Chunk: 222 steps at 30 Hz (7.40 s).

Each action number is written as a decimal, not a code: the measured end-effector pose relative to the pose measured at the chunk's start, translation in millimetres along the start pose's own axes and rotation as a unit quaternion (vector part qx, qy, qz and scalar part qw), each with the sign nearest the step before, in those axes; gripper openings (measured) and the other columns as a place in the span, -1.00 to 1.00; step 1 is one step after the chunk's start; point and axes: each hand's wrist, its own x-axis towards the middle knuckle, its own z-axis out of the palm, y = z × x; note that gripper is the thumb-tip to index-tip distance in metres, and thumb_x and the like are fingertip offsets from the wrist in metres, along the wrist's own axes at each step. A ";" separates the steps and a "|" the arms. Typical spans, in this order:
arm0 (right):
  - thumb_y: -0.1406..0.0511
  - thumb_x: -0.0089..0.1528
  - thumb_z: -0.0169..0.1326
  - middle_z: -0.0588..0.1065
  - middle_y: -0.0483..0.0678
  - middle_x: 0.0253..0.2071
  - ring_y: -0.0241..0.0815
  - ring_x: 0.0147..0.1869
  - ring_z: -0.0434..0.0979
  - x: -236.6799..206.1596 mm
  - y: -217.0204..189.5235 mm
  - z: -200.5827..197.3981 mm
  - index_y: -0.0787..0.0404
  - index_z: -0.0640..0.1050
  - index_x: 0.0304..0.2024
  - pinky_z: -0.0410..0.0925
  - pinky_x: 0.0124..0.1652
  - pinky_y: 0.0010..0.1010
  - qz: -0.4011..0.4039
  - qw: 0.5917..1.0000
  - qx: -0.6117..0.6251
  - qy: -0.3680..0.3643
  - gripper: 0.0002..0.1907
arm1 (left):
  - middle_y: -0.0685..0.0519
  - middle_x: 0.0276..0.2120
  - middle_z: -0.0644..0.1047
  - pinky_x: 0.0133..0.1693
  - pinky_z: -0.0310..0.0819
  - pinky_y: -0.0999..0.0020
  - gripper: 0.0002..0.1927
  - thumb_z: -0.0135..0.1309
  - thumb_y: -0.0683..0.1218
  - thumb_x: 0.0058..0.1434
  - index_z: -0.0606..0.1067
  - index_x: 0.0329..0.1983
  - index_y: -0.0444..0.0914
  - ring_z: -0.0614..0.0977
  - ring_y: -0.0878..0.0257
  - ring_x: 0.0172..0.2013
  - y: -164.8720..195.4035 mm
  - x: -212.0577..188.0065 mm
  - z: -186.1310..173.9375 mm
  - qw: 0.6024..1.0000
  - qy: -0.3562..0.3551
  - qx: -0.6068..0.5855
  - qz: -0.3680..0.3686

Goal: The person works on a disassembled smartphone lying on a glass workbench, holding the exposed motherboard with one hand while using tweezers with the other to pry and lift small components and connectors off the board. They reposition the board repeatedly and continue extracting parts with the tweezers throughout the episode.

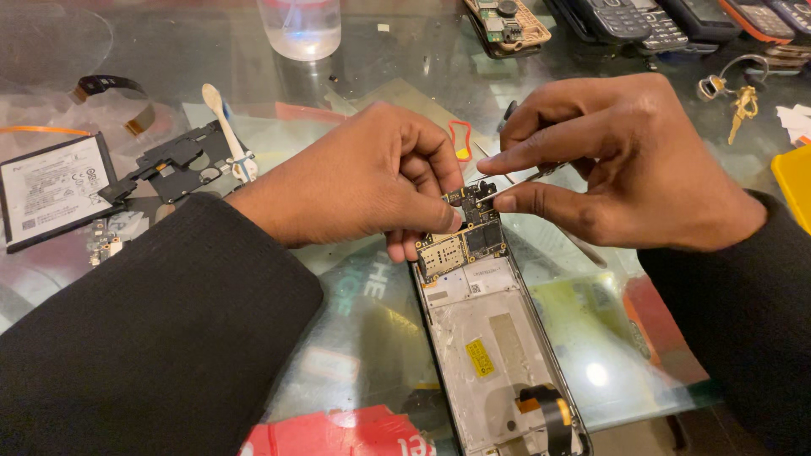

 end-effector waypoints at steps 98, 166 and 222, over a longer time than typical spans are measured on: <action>0.22 -0.04 0.46 0.59 -0.03 -0.16 -0.24 -0.31 0.57 -0.4 -15.2 -6.3 0.17 0.70 -0.09 0.36 -0.41 -0.45 0.028 0.999 -0.040 -0.015 -0.54 | 0.01 -0.57 0.62 -0.56 0.57 0.54 -0.80 0.25 -0.23 0.14 0.59 -0.22 -0.48 0.61 0.40 -0.62 -0.1 -8.5 -1.4 0.999 -0.019 -0.037 0.009; 0.41 0.12 0.32 0.59 -0.01 -0.16 -0.17 -0.20 0.66 -1.1 -7.7 -6.3 0.16 0.69 -0.07 0.52 -0.21 -0.42 -0.027 0.999 -0.038 -0.020 -0.69 | 0.01 -0.59 0.61 -0.58 0.57 0.55 -0.81 0.26 -0.24 0.11 0.57 -0.27 -0.47 0.61 0.40 -0.64 9.6 -7.8 1.4 1.000 -0.007 -0.022 -0.005; 0.43 0.08 0.24 0.45 -0.14 -0.62 -0.41 -0.56 0.27 15.2 -11.7 -14.8 0.37 0.72 -0.40 0.12 -0.54 -0.48 0.351 0.908 0.213 -0.080 -0.90 | 0.00 -0.52 0.62 -0.58 0.55 0.54 -0.77 0.27 -0.23 0.11 0.58 -0.22 -0.48 0.62 0.40 -0.60 25.0 -7.6 -0.5 0.999 -0.026 0.000 0.026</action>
